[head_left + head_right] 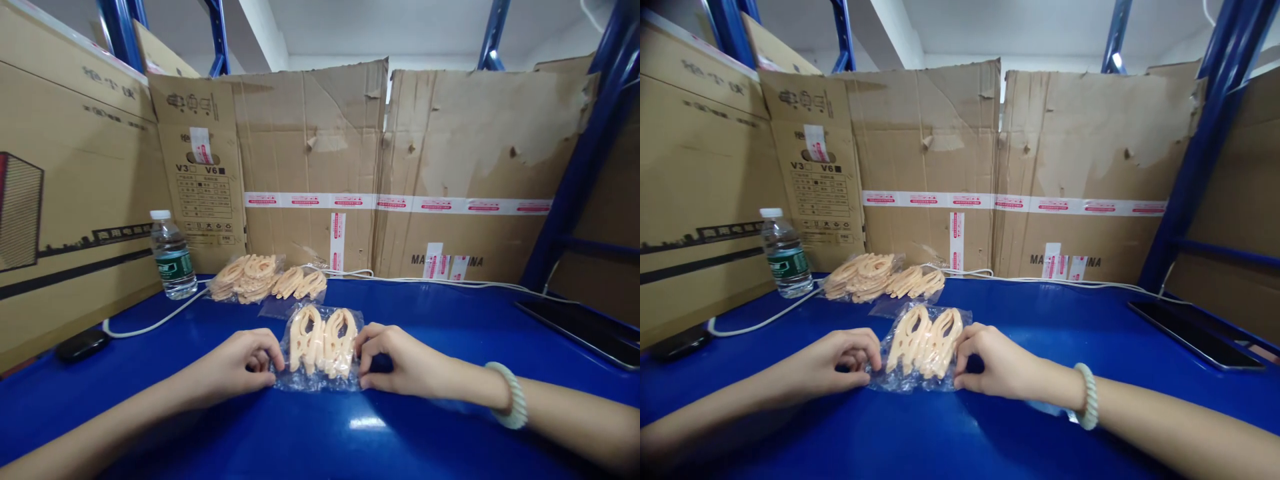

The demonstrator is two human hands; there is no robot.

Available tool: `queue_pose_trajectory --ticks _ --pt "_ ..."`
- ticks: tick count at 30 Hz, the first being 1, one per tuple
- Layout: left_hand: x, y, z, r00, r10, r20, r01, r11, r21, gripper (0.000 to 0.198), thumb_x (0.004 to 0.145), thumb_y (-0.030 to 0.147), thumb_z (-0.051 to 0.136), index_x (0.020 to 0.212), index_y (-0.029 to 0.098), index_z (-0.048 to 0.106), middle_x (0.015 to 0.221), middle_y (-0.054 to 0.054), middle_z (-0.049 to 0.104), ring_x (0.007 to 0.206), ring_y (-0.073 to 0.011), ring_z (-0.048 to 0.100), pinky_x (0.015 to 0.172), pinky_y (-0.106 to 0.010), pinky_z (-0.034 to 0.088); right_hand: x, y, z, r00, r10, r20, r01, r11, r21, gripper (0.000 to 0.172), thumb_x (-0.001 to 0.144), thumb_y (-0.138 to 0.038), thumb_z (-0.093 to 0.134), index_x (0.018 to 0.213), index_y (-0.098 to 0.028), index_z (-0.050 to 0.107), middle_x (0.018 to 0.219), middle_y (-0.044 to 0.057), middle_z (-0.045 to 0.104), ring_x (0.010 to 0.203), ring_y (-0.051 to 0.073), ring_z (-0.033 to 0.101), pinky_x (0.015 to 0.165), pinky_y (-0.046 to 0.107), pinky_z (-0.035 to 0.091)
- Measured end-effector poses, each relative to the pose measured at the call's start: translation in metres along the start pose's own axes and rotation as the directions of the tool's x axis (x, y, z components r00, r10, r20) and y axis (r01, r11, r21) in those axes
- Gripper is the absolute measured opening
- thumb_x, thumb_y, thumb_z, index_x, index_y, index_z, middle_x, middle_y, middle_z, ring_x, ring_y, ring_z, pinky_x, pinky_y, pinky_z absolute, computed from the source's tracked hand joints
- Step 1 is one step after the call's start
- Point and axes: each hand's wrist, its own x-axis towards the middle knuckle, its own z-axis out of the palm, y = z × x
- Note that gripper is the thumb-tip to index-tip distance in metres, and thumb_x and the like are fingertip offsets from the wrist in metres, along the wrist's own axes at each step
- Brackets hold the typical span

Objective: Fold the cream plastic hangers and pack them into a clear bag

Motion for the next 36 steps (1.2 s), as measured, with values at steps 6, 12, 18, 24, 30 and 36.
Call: queue_pose_trajectory --ticks 6,12,18,24,30,36 --pt "-0.011 -0.026 -0.029 0.982 -0.172 -0.072 0.175 0.984 0.031 0.022 0.064 0.031 0.060 0.080 0.016 0.061 0.074 0.000 0.059 0.057 -0.0119 0.049 0.052 -0.022 0.036 0.049 0.003 0.020 0.994 -0.105 0.006 0.105 0.994 -0.036 0.008 0.071 -0.017 0.077 0.071 -0.017 0.068 0.083 0.002 0.068 0.083 0.016 0.063 0.078 0.026 0.047" --pt "0.005 -0.035 -0.039 0.973 -0.185 -0.139 0.200 0.974 0.104 0.026 0.062 0.036 0.057 0.080 0.016 0.059 0.060 0.003 0.054 0.054 -0.0130 0.049 0.052 -0.021 0.034 0.071 0.018 0.026 0.996 -0.082 -0.043 0.081 0.996 -0.023 0.011 0.071 -0.018 0.077 0.071 -0.016 0.066 0.081 0.002 0.069 0.079 0.017 0.064 0.078 0.027 0.048" --pt "-0.001 -0.031 -0.044 0.985 -0.119 -0.127 0.145 0.966 0.216 0.024 0.069 0.035 0.058 0.084 0.017 0.057 0.070 0.000 0.058 0.058 -0.0143 0.055 0.053 -0.022 0.042 0.033 0.020 0.012 0.999 0.019 -0.040 -0.019 1.000 0.012 0.042 0.076 -0.034 0.075 0.110 -0.017 0.058 0.111 0.008 0.063 0.103 0.021 0.059 0.092 0.035 0.045" --pt "-0.011 -0.006 -0.063 0.978 0.083 -0.190 0.019 0.878 0.478 0.030 0.071 0.044 0.066 0.089 0.020 0.060 0.091 -0.003 0.062 0.077 -0.0192 0.060 0.061 -0.025 0.046 -0.007 0.021 0.000 0.997 0.078 0.002 -0.078 0.996 -0.040 0.049 0.086 -0.029 0.063 0.130 -0.020 0.043 0.125 0.009 0.054 0.116 0.021 0.051 0.102 0.039 0.040" --pt "0.013 0.032 -0.053 0.876 0.341 -0.341 -0.137 0.855 0.500 0.021 0.083 0.039 0.054 0.083 0.019 0.061 0.081 -0.002 0.065 0.072 -0.0167 0.059 0.067 -0.028 0.046 -0.008 0.019 0.005 1.000 0.018 -0.004 -0.018 0.997 -0.075 0.028 0.092 -0.029 0.054 0.119 -0.020 0.052 0.121 0.009 0.053 0.113 0.019 0.051 0.101 0.035 0.041" --pt "0.029 0.003 -0.057 0.905 0.202 -0.374 -0.122 0.966 0.227 0.021 0.078 0.038 0.056 0.080 0.018 0.061 0.074 -0.002 0.065 0.067 -0.0162 0.059 0.063 -0.027 0.048 -0.012 0.016 0.005 0.999 -0.015 0.048 0.021 0.991 -0.128 0.028 0.096 -0.029 0.044 0.123 -0.021 0.050 0.127 0.009 0.046 0.118 0.018 0.047 0.104 0.033 0.039"
